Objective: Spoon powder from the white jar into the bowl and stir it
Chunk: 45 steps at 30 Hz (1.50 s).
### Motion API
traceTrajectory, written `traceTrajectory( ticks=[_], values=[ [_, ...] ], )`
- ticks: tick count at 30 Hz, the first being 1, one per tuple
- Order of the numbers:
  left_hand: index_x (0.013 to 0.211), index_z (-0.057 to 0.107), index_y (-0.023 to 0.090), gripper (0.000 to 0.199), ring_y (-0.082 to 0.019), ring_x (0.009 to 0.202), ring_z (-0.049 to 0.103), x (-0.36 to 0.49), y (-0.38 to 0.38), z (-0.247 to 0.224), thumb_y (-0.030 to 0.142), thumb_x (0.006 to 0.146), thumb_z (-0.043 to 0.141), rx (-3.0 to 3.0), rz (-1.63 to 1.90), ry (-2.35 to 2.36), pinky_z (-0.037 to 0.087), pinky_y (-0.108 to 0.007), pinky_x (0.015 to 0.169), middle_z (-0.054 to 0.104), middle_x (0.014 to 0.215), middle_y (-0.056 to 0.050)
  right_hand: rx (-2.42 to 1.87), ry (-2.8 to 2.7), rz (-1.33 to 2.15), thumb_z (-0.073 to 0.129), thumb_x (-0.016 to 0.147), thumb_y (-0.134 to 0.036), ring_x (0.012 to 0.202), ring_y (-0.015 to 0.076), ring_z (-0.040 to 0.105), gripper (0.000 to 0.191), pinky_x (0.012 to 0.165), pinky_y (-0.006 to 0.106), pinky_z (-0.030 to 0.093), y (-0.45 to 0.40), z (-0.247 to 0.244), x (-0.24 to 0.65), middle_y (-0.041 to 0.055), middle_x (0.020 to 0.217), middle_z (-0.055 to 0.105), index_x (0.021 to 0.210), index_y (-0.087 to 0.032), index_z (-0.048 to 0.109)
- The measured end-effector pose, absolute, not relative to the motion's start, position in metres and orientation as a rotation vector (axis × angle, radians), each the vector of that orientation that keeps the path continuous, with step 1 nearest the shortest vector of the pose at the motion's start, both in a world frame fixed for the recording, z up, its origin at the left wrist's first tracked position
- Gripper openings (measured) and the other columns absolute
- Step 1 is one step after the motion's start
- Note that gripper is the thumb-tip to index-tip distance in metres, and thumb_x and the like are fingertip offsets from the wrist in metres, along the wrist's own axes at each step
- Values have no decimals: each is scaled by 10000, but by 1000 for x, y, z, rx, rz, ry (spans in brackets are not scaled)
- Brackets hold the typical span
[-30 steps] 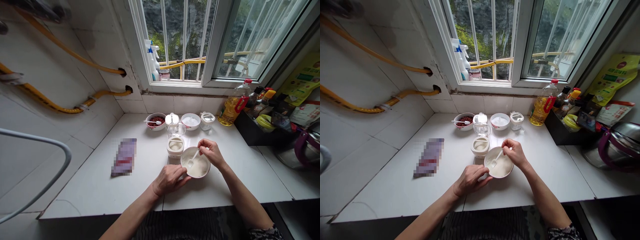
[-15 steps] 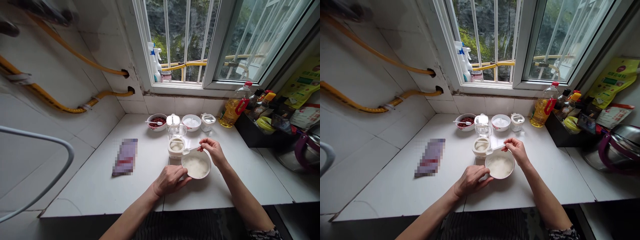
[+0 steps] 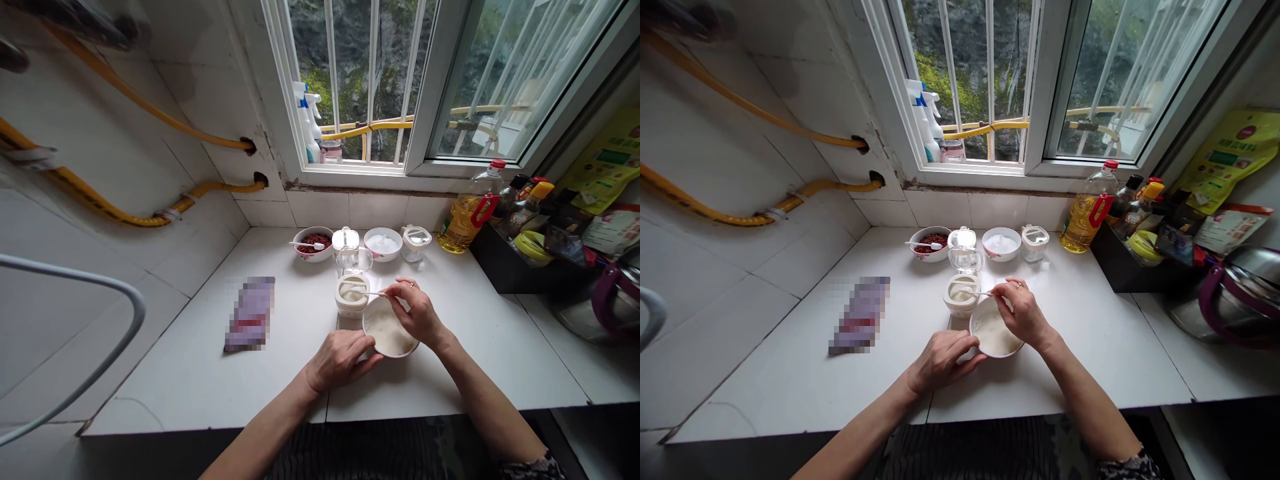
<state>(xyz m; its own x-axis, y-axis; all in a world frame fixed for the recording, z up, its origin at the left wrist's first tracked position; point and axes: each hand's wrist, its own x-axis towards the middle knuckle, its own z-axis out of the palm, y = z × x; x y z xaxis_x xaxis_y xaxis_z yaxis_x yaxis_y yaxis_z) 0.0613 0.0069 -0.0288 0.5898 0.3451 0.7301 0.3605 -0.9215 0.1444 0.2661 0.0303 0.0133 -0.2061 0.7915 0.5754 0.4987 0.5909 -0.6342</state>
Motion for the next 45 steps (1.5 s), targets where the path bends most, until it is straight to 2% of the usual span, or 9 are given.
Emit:
traceTrajectory(
  ticks=[2,5,9,13,18,21,27,34,45],
  values=[
    [881,511,175,153,-112,484,514,61,7,-29,283,983,475,-2783,-1276,-617,336,-248,472,559,604,28,-1045,-1806,363,557,870,-187,792,220,668,89,944,452,486,29,15,266,53,827,721,871,-243,627],
    [883,515,176,145,-110,490,518,61,7,-30,285,975,488,-2785,-1281,-621,341,-244,477,566,612,26,-1103,-1635,466,575,863,-221,801,218,694,49,790,374,540,25,20,269,57,856,699,892,-230,614],
    [882,511,175,145,-109,486,512,61,7,-31,281,979,486,-2786,-1286,-618,339,-244,476,562,608,27,-1155,-1573,527,540,831,-195,632,174,655,58,676,327,517,24,25,276,13,741,646,817,-222,589],
    [880,510,173,160,-112,488,513,61,7,-30,287,986,475,-2779,-1280,-615,346,-246,476,558,609,27,-1180,-1834,382,500,745,-106,648,181,592,141,726,349,477,27,23,276,7,651,624,719,-221,578],
    [865,515,173,170,-109,477,496,61,6,-30,289,983,476,-2773,-1269,-624,329,-247,469,542,588,34,-1148,-2038,461,471,725,-84,666,174,572,167,778,345,468,28,17,268,2,645,641,692,-216,568],
    [871,516,173,172,-106,483,497,61,7,-30,290,987,468,-2781,-1272,-618,331,-244,477,546,594,32,-1224,-1926,514,463,724,-101,672,172,577,161,732,312,464,28,19,270,-2,626,630,682,-216,568],
    [871,509,172,174,-110,482,493,62,8,-29,286,994,462,-2772,-1286,-601,329,-247,477,542,595,30,-1290,-1709,731,458,712,-155,553,138,562,122,605,259,439,32,23,278,-29,562,590,694,-206,568],
    [879,506,171,171,-109,480,496,62,8,-29,290,996,465,-2775,-1282,-600,331,-247,476,544,598,32,-1343,-1725,626,458,699,-156,536,138,540,129,571,250,403,35,19,278,-33,520,578,653,-212,565],
    [871,507,174,174,-110,484,495,62,7,-31,291,993,465,-2780,-1279,-610,332,-249,476,543,598,31,-1360,-1751,522,470,689,-146,551,143,538,130,726,299,437,36,18,278,-36,515,574,616,-215,553]
  ],
)
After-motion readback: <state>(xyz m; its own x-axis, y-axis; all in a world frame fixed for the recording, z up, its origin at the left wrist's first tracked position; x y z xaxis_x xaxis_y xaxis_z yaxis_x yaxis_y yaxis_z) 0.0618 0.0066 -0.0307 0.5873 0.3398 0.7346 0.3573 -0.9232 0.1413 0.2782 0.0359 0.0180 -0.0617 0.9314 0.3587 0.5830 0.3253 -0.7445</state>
